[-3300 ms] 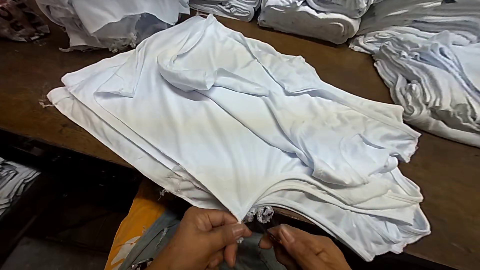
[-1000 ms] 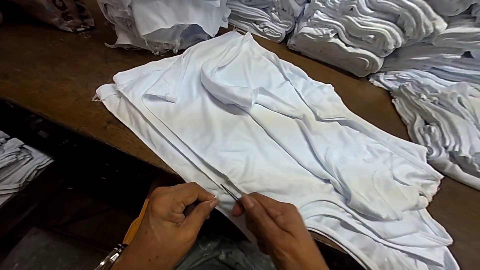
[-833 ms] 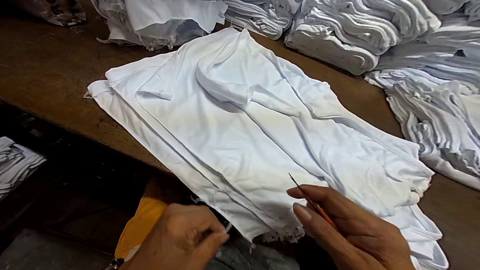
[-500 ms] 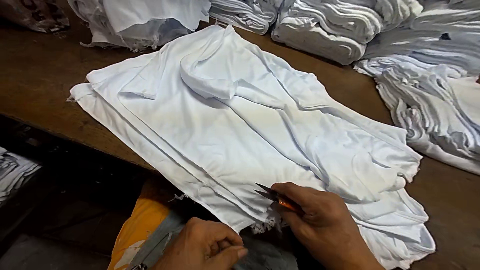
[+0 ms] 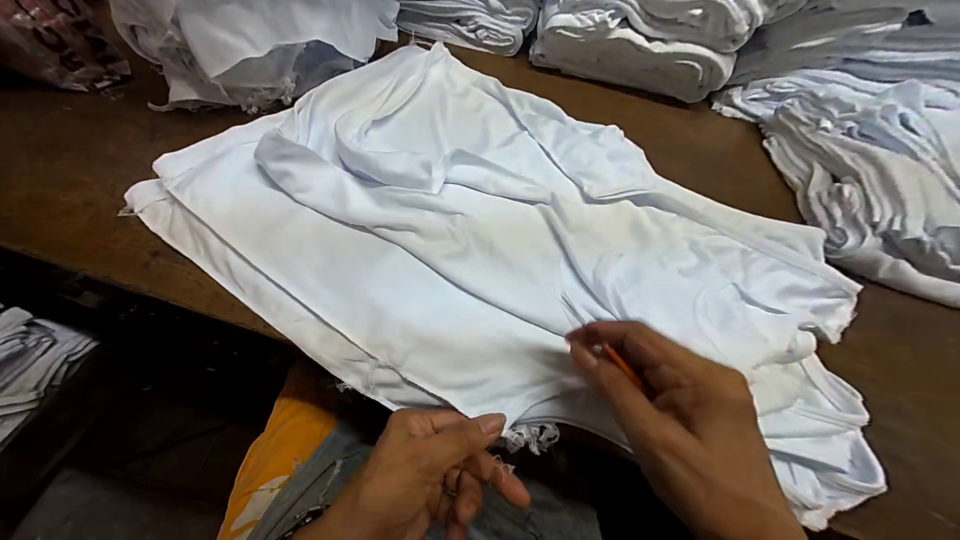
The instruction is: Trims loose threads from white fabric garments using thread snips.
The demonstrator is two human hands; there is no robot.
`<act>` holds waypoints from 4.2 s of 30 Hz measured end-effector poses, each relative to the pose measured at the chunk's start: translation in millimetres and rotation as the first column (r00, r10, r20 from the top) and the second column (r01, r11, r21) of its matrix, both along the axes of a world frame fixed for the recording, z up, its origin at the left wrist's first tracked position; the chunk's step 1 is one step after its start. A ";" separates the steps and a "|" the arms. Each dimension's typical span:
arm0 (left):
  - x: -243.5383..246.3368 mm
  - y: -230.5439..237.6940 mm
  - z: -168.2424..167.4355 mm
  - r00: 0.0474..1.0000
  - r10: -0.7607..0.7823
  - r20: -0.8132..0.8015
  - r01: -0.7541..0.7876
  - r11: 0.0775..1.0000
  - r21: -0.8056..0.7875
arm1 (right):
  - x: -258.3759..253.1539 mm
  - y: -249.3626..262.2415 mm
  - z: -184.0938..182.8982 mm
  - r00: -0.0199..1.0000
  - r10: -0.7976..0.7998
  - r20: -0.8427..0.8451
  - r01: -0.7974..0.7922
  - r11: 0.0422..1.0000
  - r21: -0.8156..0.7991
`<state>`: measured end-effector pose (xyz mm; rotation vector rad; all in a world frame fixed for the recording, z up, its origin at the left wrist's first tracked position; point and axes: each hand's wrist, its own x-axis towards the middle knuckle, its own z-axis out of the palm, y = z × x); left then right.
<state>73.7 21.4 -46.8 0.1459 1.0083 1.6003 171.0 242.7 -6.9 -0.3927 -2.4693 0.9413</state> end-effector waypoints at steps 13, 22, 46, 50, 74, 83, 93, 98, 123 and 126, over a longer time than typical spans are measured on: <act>10.0 -13.1 -9.0 0.997 -0.078 -0.013 0.078 0.997 -0.007 | 72.6 -18.2 -27.1 0.875 0.431 0.219 -0.128 0.643 -0.755; 9.6 -20.6 -9.7 0.993 -0.115 0.026 0.114 0.993 0.027 | 51.2 -26.5 -24.0 0.841 0.488 0.234 -0.159 0.636 -0.756; -42.3 -58.4 9.5 0.633 0.293 -0.716 -0.404 0.914 0.017 | 15.9 -43.3 -1.8 0.974 0.193 -0.119 -0.203 0.976 -0.081; -74.9 -60.5 24.7 0.938 0.245 -0.244 -0.246 0.969 0.027 | 22.1 -36.1 15.9 0.966 0.258 -0.012 -0.259 0.965 -0.034; -57.6 -76.4 -5.9 0.818 0.302 -0.490 -0.280 0.952 0.121 | -42.1 -113.2 -18.3 0.918 0.325 0.225 -0.057 0.672 -0.738; -58.4 -76.2 -9.4 0.837 0.293 -0.462 -0.261 0.956 0.133 | -47.5 -119.7 -23.6 0.941 0.278 0.191 -0.058 0.691 -0.720; -32.2 -73.4 -21.0 0.817 0.004 -0.577 0.059 0.994 0.090 | 12.9 -64.5 16.7 0.974 0.141 0.178 -0.120 0.985 -0.124; -5.2 -55.4 -31.9 0.772 -0.159 -0.615 0.213 0.977 0.014 | 26.9 -53.8 -17.9 0.968 0.085 0.237 -0.146 0.956 0.255; 8.8 -28.9 -28.7 0.977 0.140 -0.160 -0.163 0.977 -0.140 | -26.4 40.0 21.6 0.989 -0.128 0.068 0.087 0.900 0.426; 4.5 -42.8 -33.9 0.988 0.056 -0.144 -0.075 0.989 -0.129 | 15.6 12.6 16.4 0.996 0.045 0.072 -0.057 0.983 0.174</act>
